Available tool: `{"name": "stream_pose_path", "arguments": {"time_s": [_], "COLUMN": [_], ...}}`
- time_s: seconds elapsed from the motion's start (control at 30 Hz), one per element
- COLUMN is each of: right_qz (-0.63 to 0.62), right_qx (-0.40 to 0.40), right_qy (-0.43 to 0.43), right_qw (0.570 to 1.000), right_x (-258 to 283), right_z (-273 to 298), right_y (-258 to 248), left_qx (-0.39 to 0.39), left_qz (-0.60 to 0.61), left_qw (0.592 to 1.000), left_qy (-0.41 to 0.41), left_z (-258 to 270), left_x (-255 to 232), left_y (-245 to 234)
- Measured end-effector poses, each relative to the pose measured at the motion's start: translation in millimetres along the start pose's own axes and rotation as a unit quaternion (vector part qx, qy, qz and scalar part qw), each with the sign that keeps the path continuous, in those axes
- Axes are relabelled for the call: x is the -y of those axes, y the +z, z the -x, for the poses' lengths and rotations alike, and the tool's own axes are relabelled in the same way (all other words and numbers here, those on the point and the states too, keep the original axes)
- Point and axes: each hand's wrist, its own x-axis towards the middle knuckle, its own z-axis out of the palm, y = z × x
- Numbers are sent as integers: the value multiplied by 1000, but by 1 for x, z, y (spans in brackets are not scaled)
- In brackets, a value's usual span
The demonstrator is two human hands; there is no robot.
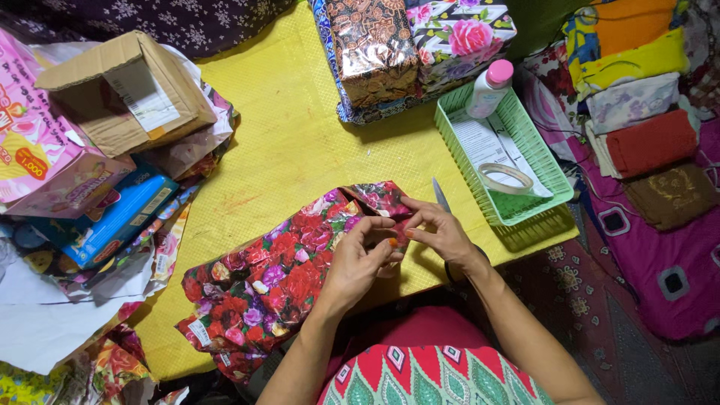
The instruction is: The person folds a floral-patterned wrapping paper around a rectangular item on a yellow table, then uses scissors to cut a piece of clear tape and secures the package. The wrapped item is placed on the table among other wrapped packages.
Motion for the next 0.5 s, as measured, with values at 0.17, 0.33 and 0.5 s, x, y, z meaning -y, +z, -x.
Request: {"name": "stream_pose_path", "arguments": {"time_s": [0.17, 0.33, 0.5], "right_qz": [11, -128, -359], "right_qx": [29, 28, -54], "right_qy": [44, 57, 21], "right_qw": [999, 990, 931], "right_x": [-3, 7, 33], "right_z": [-9, -11, 8], "right_y": [7, 7, -7], "left_qx": [-28, -52, -91], "left_qz": [-36, -68, -216], "left_qw": [999, 996, 970], "left_qy": [-28, -4, 61], "left_z": [-7, -11, -8], "left_x": [2, 2, 0], "left_y": [-1, 6, 7]}}
